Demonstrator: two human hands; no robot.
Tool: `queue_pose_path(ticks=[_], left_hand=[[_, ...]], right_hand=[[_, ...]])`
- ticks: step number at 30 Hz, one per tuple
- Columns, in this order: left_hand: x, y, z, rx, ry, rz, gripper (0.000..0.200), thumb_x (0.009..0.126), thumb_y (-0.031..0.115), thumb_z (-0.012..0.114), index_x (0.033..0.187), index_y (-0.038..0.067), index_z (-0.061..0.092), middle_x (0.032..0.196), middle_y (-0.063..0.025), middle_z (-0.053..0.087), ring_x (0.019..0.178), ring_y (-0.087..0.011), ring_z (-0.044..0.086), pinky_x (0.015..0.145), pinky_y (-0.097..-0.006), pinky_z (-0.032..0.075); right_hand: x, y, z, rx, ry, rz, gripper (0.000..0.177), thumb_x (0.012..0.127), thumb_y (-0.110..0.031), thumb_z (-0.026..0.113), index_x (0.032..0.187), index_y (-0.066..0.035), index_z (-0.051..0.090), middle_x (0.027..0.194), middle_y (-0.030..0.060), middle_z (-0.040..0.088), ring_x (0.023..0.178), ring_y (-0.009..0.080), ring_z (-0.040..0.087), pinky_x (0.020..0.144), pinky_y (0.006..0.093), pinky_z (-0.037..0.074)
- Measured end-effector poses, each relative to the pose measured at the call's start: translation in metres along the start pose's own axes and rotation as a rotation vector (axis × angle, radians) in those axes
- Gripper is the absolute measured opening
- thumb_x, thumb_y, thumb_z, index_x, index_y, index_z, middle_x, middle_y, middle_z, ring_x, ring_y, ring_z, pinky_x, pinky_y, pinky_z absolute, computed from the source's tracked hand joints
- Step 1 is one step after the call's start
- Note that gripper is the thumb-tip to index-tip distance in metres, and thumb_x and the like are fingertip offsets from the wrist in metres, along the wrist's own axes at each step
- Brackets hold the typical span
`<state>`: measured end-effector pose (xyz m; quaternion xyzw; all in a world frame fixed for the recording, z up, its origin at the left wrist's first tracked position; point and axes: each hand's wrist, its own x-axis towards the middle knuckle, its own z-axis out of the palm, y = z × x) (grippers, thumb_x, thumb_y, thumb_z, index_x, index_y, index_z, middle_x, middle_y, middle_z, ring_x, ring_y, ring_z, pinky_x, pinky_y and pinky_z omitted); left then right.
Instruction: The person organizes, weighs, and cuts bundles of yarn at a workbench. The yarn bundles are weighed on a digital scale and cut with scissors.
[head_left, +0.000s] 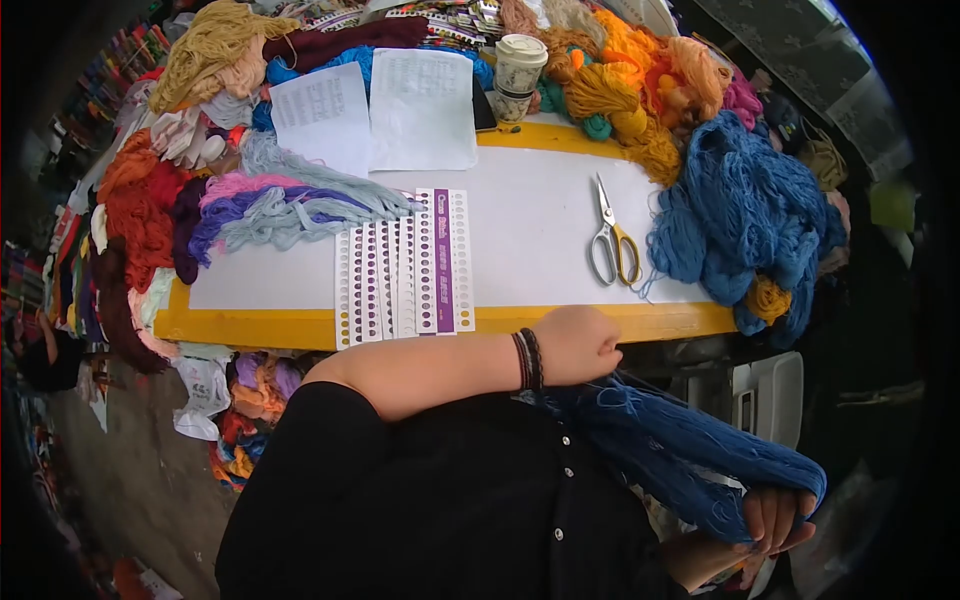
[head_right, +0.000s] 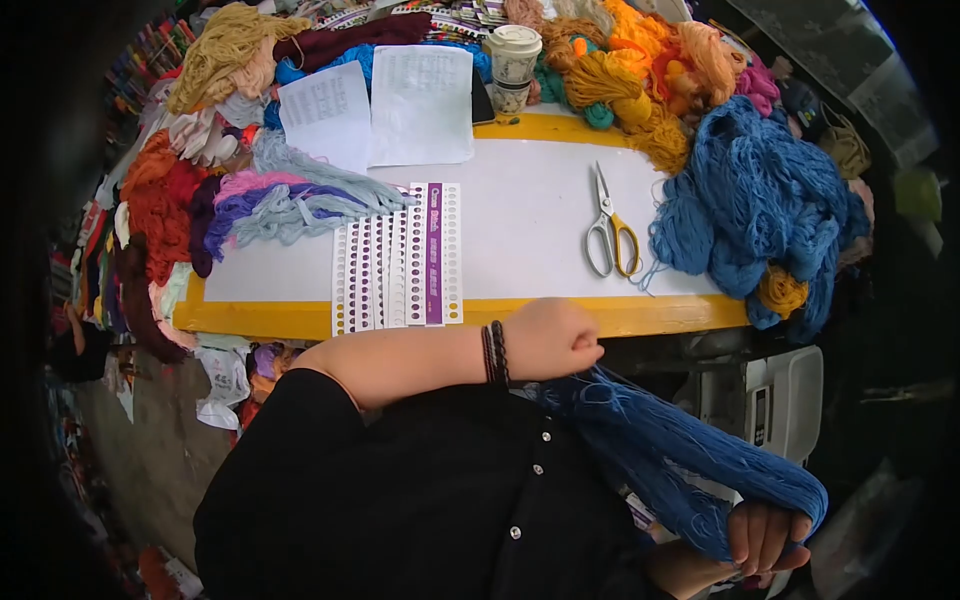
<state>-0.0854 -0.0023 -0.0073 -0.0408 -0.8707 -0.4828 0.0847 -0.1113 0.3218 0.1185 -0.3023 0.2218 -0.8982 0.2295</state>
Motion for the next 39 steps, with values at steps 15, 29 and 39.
queue_pose_path(ticks=[15, 29, 39], left_hand=[[0.007, -0.008, 0.064, -0.295, -0.381, 0.249, 0.08, 0.075, 0.024, 0.072, 0.143, 0.007, 0.033, 0.138, -0.0228, 0.041, 0.09, -0.028, 0.063, 0.084, -0.0344, 0.052], [0.003, -0.01, 0.015, -0.508, -0.399, 0.034, 0.019, 0.095, 0.018, 0.053, 0.107, 0.005, 0.059, 0.08, -0.0044, 0.063, 0.061, -0.0104, 0.062, 0.061, -0.0248, 0.05], [0.02, -0.059, 0.015, -0.075, 0.16, -0.032, 0.02, 0.074, 0.003, 0.054, 0.092, 0.002, 0.062, 0.084, -0.0161, 0.066, 0.074, -0.0273, 0.065, 0.07, -0.0348, 0.052]], right_hand=[[0.005, 0.031, 0.007, 0.031, -0.142, 0.167, 0.036, 0.097, -0.023, 0.051, 0.116, 0.007, 0.05, 0.05, -0.0024, 0.052, 0.037, 0.0066, 0.049, 0.05, 0.0235, 0.046], [0.001, 0.008, -0.001, 0.05, 0.061, 0.128, 0.041, 0.097, -0.027, 0.054, 0.119, 0.007, 0.052, 0.052, -0.0003, 0.051, 0.044, 0.0072, 0.049, 0.05, 0.0243, 0.043], [0.014, 0.014, 0.002, 0.107, 0.033, 0.142, 0.03, 0.094, -0.024, 0.056, 0.11, 0.0, 0.05, 0.053, -0.003, 0.051, 0.045, 0.007, 0.051, 0.054, 0.0266, 0.046]])
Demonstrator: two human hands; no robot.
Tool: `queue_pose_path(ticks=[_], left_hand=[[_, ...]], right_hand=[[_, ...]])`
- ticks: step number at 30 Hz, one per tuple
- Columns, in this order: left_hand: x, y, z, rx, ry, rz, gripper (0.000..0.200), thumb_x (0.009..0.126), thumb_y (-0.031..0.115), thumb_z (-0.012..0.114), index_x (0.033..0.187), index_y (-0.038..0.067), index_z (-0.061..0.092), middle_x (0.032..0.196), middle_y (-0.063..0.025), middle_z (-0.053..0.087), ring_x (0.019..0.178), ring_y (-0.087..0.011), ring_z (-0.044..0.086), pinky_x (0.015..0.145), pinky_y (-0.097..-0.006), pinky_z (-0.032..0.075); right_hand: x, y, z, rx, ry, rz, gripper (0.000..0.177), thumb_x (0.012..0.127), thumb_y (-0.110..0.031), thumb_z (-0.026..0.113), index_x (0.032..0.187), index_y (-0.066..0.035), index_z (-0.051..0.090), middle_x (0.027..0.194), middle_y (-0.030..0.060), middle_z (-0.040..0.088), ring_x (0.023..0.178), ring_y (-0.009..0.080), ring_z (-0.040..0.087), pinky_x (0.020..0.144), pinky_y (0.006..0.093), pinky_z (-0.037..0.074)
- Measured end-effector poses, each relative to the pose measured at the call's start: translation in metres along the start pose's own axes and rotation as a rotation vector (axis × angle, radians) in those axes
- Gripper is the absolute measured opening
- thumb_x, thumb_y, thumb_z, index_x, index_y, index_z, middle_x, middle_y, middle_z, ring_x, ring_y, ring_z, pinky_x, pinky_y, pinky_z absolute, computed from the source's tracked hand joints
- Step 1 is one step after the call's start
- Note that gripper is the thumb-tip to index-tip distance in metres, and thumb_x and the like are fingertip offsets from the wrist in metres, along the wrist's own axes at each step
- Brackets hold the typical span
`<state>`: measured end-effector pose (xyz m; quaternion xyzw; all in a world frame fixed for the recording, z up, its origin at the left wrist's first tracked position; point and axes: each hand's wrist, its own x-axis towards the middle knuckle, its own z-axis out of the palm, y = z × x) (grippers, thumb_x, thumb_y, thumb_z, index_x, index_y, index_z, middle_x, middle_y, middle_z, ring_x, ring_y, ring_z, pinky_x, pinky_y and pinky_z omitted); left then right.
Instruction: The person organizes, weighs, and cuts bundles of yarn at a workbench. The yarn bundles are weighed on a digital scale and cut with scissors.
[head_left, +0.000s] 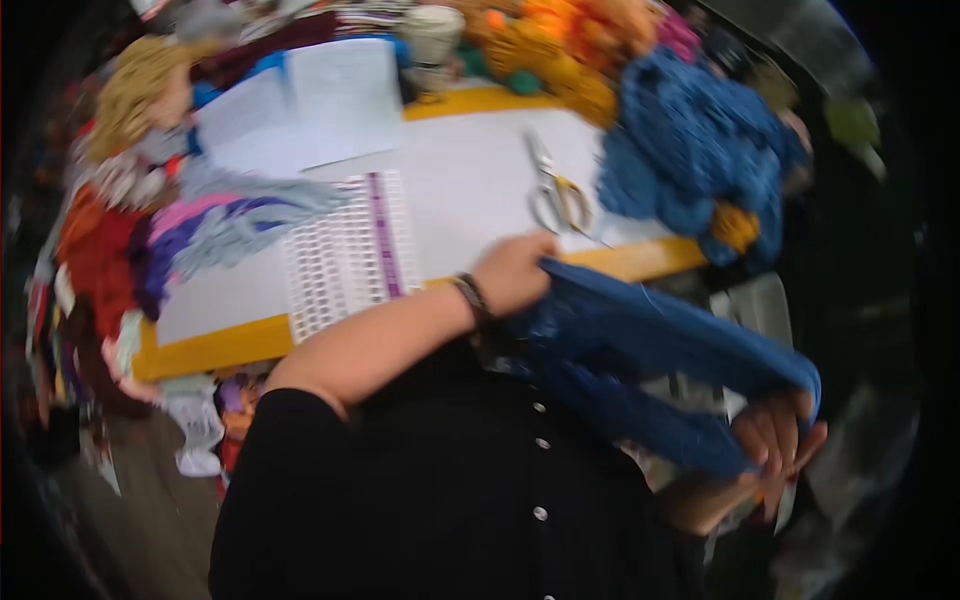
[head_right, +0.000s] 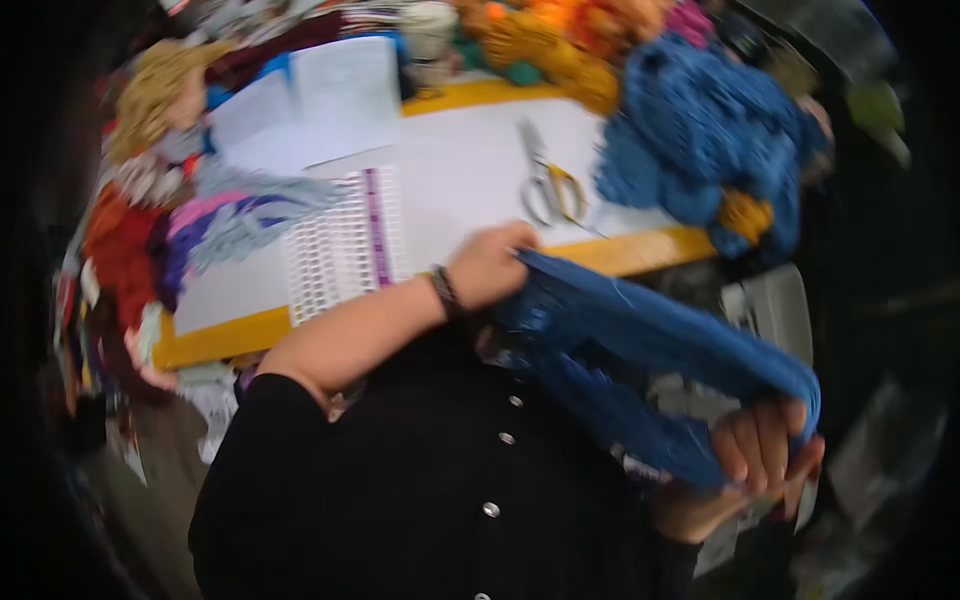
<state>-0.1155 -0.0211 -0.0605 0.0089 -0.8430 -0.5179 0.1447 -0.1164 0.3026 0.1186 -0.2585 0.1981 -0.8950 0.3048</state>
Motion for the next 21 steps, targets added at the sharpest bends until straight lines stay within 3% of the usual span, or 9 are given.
queue_pose_path(ticks=[2, 3, 4, 5, 7, 12, 15, 18, 21], left_hand=[[0.003, -0.007, -0.02, -0.104, -0.06, -0.093, 0.022, 0.076, 0.003, 0.054, 0.095, 0.001, 0.064, 0.079, -0.0086, 0.066, 0.069, -0.0144, 0.063, 0.063, -0.0286, 0.052], [0.004, -0.002, -0.027, -0.138, -0.074, -0.167, 0.024, 0.076, 0.006, 0.057, 0.097, -0.002, 0.065, 0.081, -0.0133, 0.068, 0.071, -0.0194, 0.066, 0.065, -0.0306, 0.053], [0.004, -0.006, -0.031, -0.089, -0.077, -0.119, 0.025, 0.078, 0.006, 0.057, 0.1, -0.002, 0.066, 0.081, -0.0125, 0.069, 0.069, -0.0164, 0.066, 0.062, -0.0282, 0.053], [0.005, 0.011, -0.04, -0.127, -0.147, -0.288, 0.026, 0.079, 0.006, 0.057, 0.101, -0.001, 0.067, 0.08, -0.011, 0.069, 0.068, -0.0139, 0.066, 0.061, -0.0272, 0.052], [0.005, 0.006, -0.042, -0.046, -0.125, -0.204, 0.024, 0.079, 0.007, 0.057, 0.099, -0.001, 0.069, 0.078, -0.0105, 0.069, 0.065, -0.0125, 0.064, 0.06, -0.0265, 0.051], [0.015, -0.007, -0.058, 0.26, -0.036, -0.053, 0.028, 0.076, 0.004, 0.054, 0.099, 0.0, 0.069, 0.087, -0.0165, 0.069, 0.07, -0.0219, 0.067, 0.067, -0.0302, 0.053], [0.023, -0.003, -0.07, 0.089, -0.032, -0.322, 0.026, 0.083, 0.006, 0.051, 0.102, -0.001, 0.068, 0.079, -0.009, 0.068, 0.062, -0.0147, 0.064, 0.061, -0.0257, 0.053], [0.025, -0.013, -0.079, -0.295, 0.004, -0.627, 0.021, 0.089, 0.011, 0.048, 0.101, 0.007, 0.064, 0.08, -0.0011, 0.065, 0.061, -0.0092, 0.06, 0.055, -0.0203, 0.049], [0.017, -0.006, -0.074, -0.722, -0.029, -0.587, 0.017, 0.089, 0.012, 0.048, 0.101, 0.008, 0.06, 0.084, 0.0004, 0.063, 0.067, -0.0075, 0.056, 0.048, -0.0189, 0.04]], right_hand=[[0.004, -0.003, 0.002, 0.019, 0.014, 0.005, 0.031, 0.095, -0.025, 0.054, 0.112, 0.0, 0.048, 0.055, -0.0043, 0.052, 0.05, 0.0077, 0.055, 0.061, 0.0277, 0.047], [0.005, -0.006, 0.003, 0.047, -0.001, 0.001, 0.033, 0.096, -0.027, 0.054, 0.113, 0.001, 0.048, 0.057, -0.0042, 0.051, 0.052, 0.008, 0.054, 0.063, 0.0283, 0.047], [0.003, -0.005, 0.007, 0.041, 0.101, -0.055, 0.036, 0.094, -0.023, 0.056, 0.116, 0.005, 0.05, 0.054, -0.0045, 0.051, 0.045, 0.0063, 0.052, 0.061, 0.0267, 0.047], [0.001, -0.008, 0.001, 0.056, 0.065, -0.054, 0.038, 0.096, -0.028, 0.053, 0.116, 0.003, 0.047, 0.06, -0.0051, 0.049, 0.053, 0.0074, 0.052, 0.063, 0.0292, 0.047], [0.0, -0.013, -0.002, 0.084, 0.095, -0.091, 0.041, 0.097, -0.029, 0.05, 0.119, 0.006, 0.046, 0.062, -0.0053, 0.048, 0.054, 0.0065, 0.051, 0.065, 0.0283, 0.045], [-0.002, -0.018, -0.001, 0.154, 0.027, -0.139, 0.041, 0.098, -0.028, 0.049, 0.122, 0.005, 0.047, 0.063, -0.0038, 0.05, 0.057, 0.0075, 0.052, 0.067, 0.0284, 0.044], [-0.005, -0.021, -0.001, 0.199, 0.076, -0.144, 0.042, 0.097, -0.029, 0.049, 0.121, 0.005, 0.048, 0.063, -0.0036, 0.05, 0.058, 0.0081, 0.053, 0.067, 0.0282, 0.044], [-0.005, -0.019, -0.003, 0.201, 0.069, -0.172, 0.041, 0.098, -0.028, 0.048, 0.122, 0.005, 0.048, 0.064, -0.0035, 0.05, 0.058, 0.008, 0.052, 0.069, 0.0283, 0.044], [-0.005, -0.018, -0.007, 0.167, 0.091, -0.229, 0.04, 0.098, -0.028, 0.047, 0.122, 0.004, 0.048, 0.065, -0.0029, 0.049, 0.059, 0.0085, 0.051, 0.07, 0.0297, 0.044]])
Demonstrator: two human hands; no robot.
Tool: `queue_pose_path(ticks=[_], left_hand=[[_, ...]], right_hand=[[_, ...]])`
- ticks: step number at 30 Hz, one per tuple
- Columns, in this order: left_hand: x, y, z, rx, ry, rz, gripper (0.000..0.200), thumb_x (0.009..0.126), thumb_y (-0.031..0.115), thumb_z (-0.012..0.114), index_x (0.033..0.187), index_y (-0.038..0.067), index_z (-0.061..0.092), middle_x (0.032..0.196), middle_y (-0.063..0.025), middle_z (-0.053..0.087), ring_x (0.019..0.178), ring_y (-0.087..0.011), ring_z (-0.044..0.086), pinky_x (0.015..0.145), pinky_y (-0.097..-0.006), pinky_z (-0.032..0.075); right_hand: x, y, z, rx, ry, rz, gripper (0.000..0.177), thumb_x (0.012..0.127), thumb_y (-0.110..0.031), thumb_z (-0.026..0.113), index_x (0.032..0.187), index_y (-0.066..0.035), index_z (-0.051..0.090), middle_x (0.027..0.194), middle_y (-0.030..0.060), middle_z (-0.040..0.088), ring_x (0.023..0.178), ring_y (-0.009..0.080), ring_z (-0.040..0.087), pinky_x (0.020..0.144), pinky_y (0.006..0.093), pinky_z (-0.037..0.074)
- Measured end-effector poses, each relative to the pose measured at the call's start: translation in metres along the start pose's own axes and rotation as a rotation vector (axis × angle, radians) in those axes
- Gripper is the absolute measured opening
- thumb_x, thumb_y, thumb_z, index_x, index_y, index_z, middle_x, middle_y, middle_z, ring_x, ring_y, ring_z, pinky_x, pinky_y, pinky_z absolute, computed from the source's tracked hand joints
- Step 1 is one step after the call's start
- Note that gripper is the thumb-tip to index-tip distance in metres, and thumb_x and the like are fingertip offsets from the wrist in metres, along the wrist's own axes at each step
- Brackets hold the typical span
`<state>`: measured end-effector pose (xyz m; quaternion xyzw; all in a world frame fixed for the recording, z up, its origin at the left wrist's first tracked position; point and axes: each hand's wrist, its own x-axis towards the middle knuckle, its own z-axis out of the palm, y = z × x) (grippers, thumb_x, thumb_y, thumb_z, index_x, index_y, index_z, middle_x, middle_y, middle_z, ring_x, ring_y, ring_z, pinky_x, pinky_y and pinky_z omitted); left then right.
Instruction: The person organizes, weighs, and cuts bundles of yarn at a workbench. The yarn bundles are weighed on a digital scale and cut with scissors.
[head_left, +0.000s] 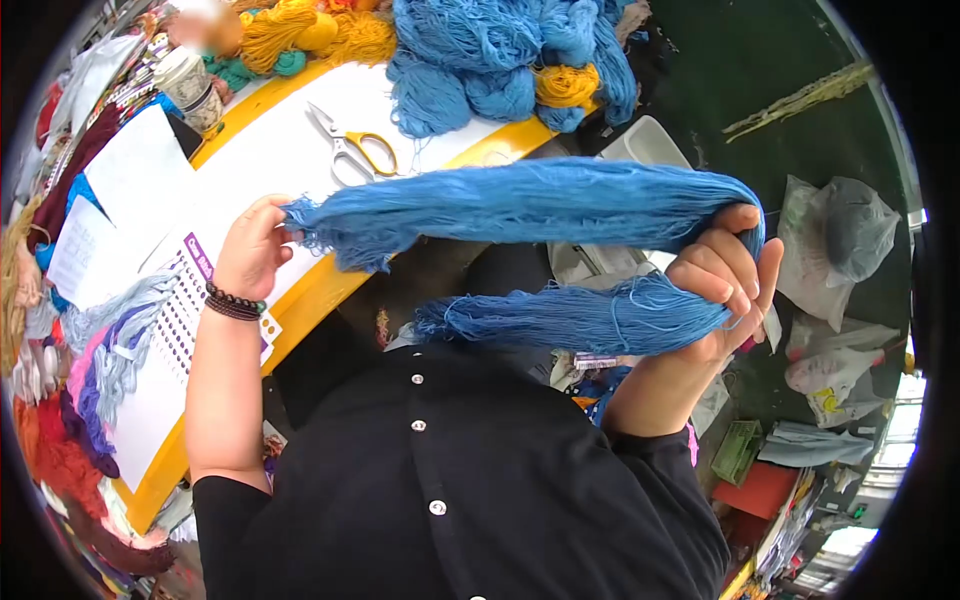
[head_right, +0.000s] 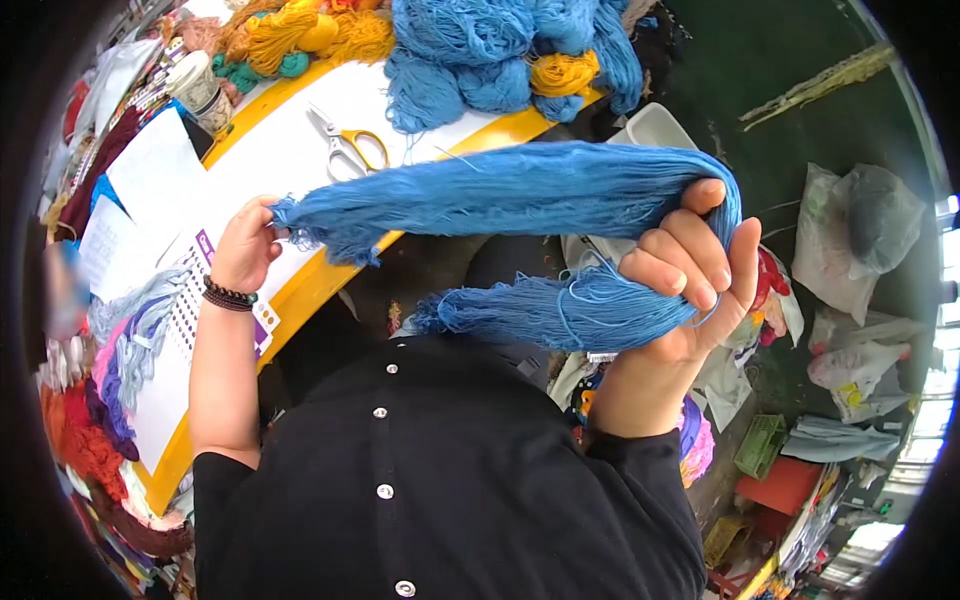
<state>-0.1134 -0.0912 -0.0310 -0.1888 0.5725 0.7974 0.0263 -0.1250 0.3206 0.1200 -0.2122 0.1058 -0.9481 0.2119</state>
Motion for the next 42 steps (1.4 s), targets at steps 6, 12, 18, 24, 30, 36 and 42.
queue_pose_path(ticks=[6, 12, 18, 24, 30, 36, 42], left_hand=[[-0.011, 0.012, 0.009, -0.595, -0.4, -0.284, 0.014, 0.091, 0.015, 0.047, 0.091, 0.009, 0.061, 0.075, 0.0024, 0.058, 0.06, -0.007, 0.049, 0.048, -0.0175, 0.038], [-0.009, -0.001, 0.006, -0.692, -0.416, -0.32, 0.021, 0.094, 0.016, 0.053, 0.108, 0.003, 0.063, 0.058, 0.0054, 0.049, 0.044, -0.0036, 0.041, 0.043, -0.0157, 0.039], [-0.007, -0.011, 0.015, -0.887, -0.417, -0.168, 0.013, 0.097, 0.014, 0.049, 0.102, 0.008, 0.06, 0.069, 0.003, 0.056, 0.054, -0.004, 0.047, 0.048, -0.0175, 0.038], [-0.011, -0.016, 0.006, -0.953, -0.53, -0.138, 0.014, 0.099, 0.015, 0.047, 0.111, 0.014, 0.055, 0.11, -0.0047, 0.06, 0.069, -0.0077, 0.049, 0.05, -0.0161, 0.037], [-0.031, -0.001, 0.071, 0.354, -0.071, 0.144, 0.031, 0.093, 0.016, 0.053, 0.122, 0.005, 0.051, 0.119, -0.0084, 0.058, 0.105, -0.0168, 0.058, 0.081, -0.0277, 0.049], [-0.07, -0.019, 0.136, -0.004, -0.911, 0.224, 0.054, 0.081, 0.053, 0.069, 0.104, 0.007, 0.056, 0.09, 0.0003, 0.054, 0.086, -0.0079, 0.052, 0.078, -0.0247, 0.043], [-0.085, 0.003, 0.147, 0.138, -1.071, -0.381, 0.021, 0.086, 0.019, 0.068, 0.094, -0.001, 0.066, 0.073, -0.006, 0.066, 0.076, -0.0151, 0.065, 0.076, -0.0271, 0.05]], right_hand=[[-0.001, -0.005, -0.013, -0.037, 0.064, 0.017, 0.04, 0.1, -0.028, 0.044, 0.122, 0.005, 0.048, 0.066, -0.0015, 0.049, 0.062, 0.0103, 0.051, 0.074, 0.0308, 0.044], [-0.005, -0.017, -0.021, -0.033, 0.11, -0.028, 0.04, 0.1, -0.028, 0.043, 0.12, 0.006, 0.049, 0.066, -0.0013, 0.048, 0.061, 0.0104, 0.049, 0.075, 0.0301, 0.043], [-0.011, -0.029, -0.024, 0.016, 0.155, -0.082, 0.035, 0.099, -0.023, 0.044, 0.115, 0.008, 0.051, 0.065, -0.0021, 0.046, 0.06, 0.0096, 0.047, 0.075, 0.0294, 0.043], [-0.021, -0.045, -0.029, 0.006, 0.153, -0.136, 0.033, 0.099, -0.02, 0.045, 0.115, 0.007, 0.052, 0.065, -0.0026, 0.046, 0.06, 0.0092, 0.046, 0.074, 0.028, 0.042], [-0.013, 0.013, -0.012, -0.281, 0.14, 0.052, 0.04, 0.098, -0.026, 0.047, 0.125, 0.005, 0.044, 0.064, -0.0039, 0.042, 0.056, 0.0095, 0.046, 0.067, 0.0321, 0.043], [0.013, 0.1, -0.013, -0.41, 0.228, 0.396, 0.039, 0.09, -0.016, 0.058, 0.125, 0.0, 0.05, 0.082, 0.008, 0.061, 0.07, 0.016, 0.058, 0.07, 0.0304, 0.048], [0.014, 0.095, -0.055, -0.386, 0.275, 0.691, 0.058, 0.096, -0.042, 0.047, 0.134, 0.002, 0.041, 0.121, 0.0158, 0.058, 0.108, 0.026, 0.059, 0.096, 0.042, 0.046]])
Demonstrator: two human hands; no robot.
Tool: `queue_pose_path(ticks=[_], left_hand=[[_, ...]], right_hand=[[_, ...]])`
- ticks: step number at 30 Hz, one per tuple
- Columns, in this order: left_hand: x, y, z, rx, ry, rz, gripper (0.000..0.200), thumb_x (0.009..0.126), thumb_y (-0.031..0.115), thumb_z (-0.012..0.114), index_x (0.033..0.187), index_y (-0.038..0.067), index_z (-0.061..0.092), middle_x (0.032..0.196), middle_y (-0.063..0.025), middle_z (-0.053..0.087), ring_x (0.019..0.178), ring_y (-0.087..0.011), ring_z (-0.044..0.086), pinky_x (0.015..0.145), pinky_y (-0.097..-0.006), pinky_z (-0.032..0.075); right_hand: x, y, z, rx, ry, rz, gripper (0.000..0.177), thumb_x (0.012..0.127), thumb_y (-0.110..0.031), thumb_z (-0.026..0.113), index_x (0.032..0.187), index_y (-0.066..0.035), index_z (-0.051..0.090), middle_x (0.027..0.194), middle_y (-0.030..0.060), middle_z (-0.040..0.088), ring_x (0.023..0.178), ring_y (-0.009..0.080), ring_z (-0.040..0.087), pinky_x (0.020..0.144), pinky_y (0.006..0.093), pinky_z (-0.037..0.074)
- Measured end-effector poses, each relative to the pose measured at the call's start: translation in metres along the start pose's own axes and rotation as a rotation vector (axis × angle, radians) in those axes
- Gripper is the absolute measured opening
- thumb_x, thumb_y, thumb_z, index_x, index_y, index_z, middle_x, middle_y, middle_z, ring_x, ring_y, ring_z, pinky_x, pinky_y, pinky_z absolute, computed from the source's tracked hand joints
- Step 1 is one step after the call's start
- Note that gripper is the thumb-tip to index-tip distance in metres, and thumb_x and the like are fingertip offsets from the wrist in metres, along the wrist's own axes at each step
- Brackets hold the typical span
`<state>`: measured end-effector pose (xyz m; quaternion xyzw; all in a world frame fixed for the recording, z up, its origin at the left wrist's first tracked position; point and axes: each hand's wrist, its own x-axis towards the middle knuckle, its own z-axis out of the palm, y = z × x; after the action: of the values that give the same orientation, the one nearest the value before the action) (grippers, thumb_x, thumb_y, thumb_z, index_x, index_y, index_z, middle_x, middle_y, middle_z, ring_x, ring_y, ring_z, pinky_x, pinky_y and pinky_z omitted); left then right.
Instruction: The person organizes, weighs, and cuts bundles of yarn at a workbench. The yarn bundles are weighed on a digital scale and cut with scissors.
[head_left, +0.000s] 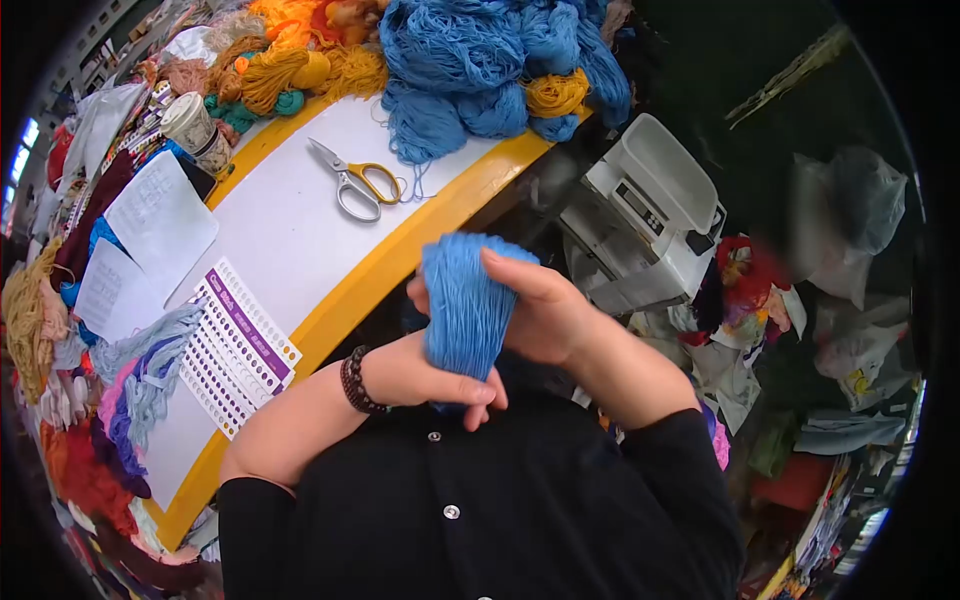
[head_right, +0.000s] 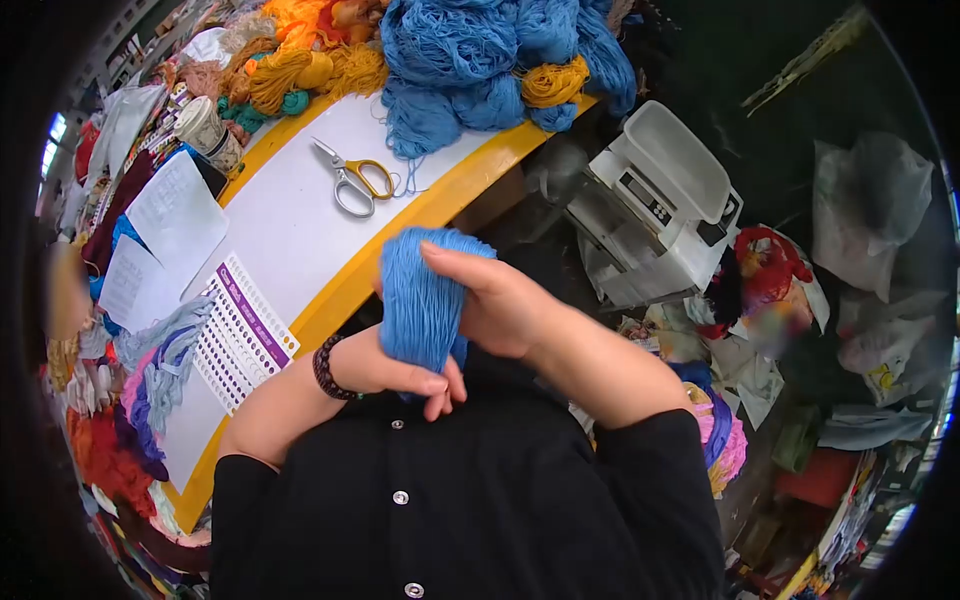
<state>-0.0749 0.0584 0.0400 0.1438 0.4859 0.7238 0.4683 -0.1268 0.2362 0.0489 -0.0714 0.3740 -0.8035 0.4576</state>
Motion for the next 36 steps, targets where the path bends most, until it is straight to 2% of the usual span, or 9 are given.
queue_pose_path(ticks=[2, 4, 6, 11, 14, 21, 29, 32, 36], left_hand=[[-0.012, -0.001, 0.002, -0.058, 0.018, 0.058, 0.018, 0.086, 0.013, 0.064, 0.091, -0.004, 0.064, 0.066, -0.0059, 0.062, 0.065, -0.0136, 0.062, 0.069, -0.0289, 0.051], [-0.018, -0.009, -0.008, -0.155, 0.021, 0.214, 0.022, 0.086, 0.013, 0.061, 0.092, -0.008, 0.064, 0.061, -0.0068, 0.057, 0.056, -0.0148, 0.057, 0.059, -0.0286, 0.051], [-0.02, -0.014, -0.011, -0.209, 0.067, 0.362, 0.022, 0.086, 0.013, 0.061, 0.088, -0.009, 0.063, 0.058, -0.0064, 0.053, 0.049, -0.0111, 0.05, 0.054, -0.0267, 0.05], [-0.03, -0.012, -0.01, -0.271, 0.191, 0.326, 0.02, 0.079, 0.013, 0.068, 0.088, -0.004, 0.064, 0.053, -0.0036, 0.052, 0.051, -0.0127, 0.056, 0.063, -0.0266, 0.05], [-0.039, -0.018, -0.017, -0.261, 0.238, 0.39, 0.019, 0.077, 0.015, 0.064, 0.082, -0.002, 0.062, 0.052, -0.0029, 0.052, 0.051, -0.0125, 0.055, 0.062, -0.027, 0.049], [-0.055, -0.02, -0.026, -0.264, 0.322, 0.451, 0.018, 0.079, 0.015, 0.06, 0.083, -0.003, 0.061, 0.051, -0.0034, 0.051, 0.049, -0.0129, 0.054, 0.063, -0.0277, 0.05], [-0.054, -0.006, -0.029, -0.307, 0.385, 0.451, 0.018, 0.083, 0.013, 0.058, 0.087, -0.004, 0.061, 0.053, -0.0021, 0.05, 0.047, -0.0105, 0.049, 0.062, -0.0272, 0.048], [-0.062, 0.006, -0.028, -0.358, 0.41, 0.437, 0.028, 0.083, 0.01, 0.062, 0.105, -0.005, 0.058, 0.055, -0.0006, 0.05, 0.05, -0.007, 0.049, 0.06, -0.0258, 0.048], [-0.061, 0.021, -0.028, -0.211, 0.389, 0.414, 0.04, 0.081, 0.008, 0.062, 0.118, -0.005, 0.054, 0.058, -0.0006, 0.052, 0.052, -0.0077, 0.051, 0.06, -0.0256, 0.049]], right_hand=[[-0.003, -0.015, -0.037, -0.322, -0.072, 0.286, 0.069, 0.095, -0.057, 0.039, 0.129, 0.003, 0.048, 0.12, 0.0164, 0.061, 0.107, 0.0282, 0.062, 0.089, 0.0408, 0.051], [0.016, -0.043, -0.078, -0.656, -0.092, 0.62, 0.072, 0.093, -0.063, 0.038, 0.104, 0.002, 0.066, 0.09, 0.0143, 0.07, 0.081, 0.0235, 0.069, 0.073, 0.0321, 0.055], [0.052, -0.038, -0.092, -1.045, 0.339, 0.378, 0.055, 0.092, -0.052, 0.052, 0.095, 0.001, 0.067, 0.08, 0.01, 0.069, 0.071, 0.0176, 0.066, 0.064, 0.0277, 0.053], [0.174, 0.006, -0.096, -1.587, 0.407, -0.528, 0.032, 0.077, -0.024, 0.07, 0.095, 0.002, 0.065, 0.091, 0.0179, 0.067, 0.084, 0.0315, 0.064, 0.072, 0.0401, 0.051], [0.216, 0.015, -0.068, -1.795, 0.431, -0.408, 0.022, 0.073, -0.015, 0.07, 0.078, 0.003, 0.058, 0.082, 0.0241, 0.062, 0.078, 0.0422, 0.06, 0.07, 0.0476, 0.049], [0.245, 0.024, -0.071, -2.248, 0.52, -0.39, 0.03, 0.077, -0.021, 0.07, 0.094, 0.001, 0.058, 0.093, 0.0185, 0.065, 0.087, 0.0384, 0.062, 0.075, 0.0483, 0.049], [0.243, 0.021, -0.065, -1.989, 0.412, -0.174, 0.036, 0.075, -0.024, 0.068, 0.096, 0.005, 0.06, 0.087, 0.0256, 0.065, 0.084, 0.0391, 0.064, 0.074, 0.0463, 0.05], [0.234, 0.013, -0.082, -1.976, 0.373, -0.122, 0.033, 0.077, -0.021, 0.063, 0.095, 0.006, 0.059, 0.083, 0.0225, 0.065, 0.078, 0.0342, 0.065, 0.069, 0.0431, 0.05], [0.177, 0.0, -0.103, -0.832, 0.19, 0.163, 0.028, 0.084, -0.021, 0.062, 0.099, 0.002, 0.061, 0.08, 0.0062, 0.063, 0.069, 0.0144, 0.058, 0.061, 0.0293, 0.046]])
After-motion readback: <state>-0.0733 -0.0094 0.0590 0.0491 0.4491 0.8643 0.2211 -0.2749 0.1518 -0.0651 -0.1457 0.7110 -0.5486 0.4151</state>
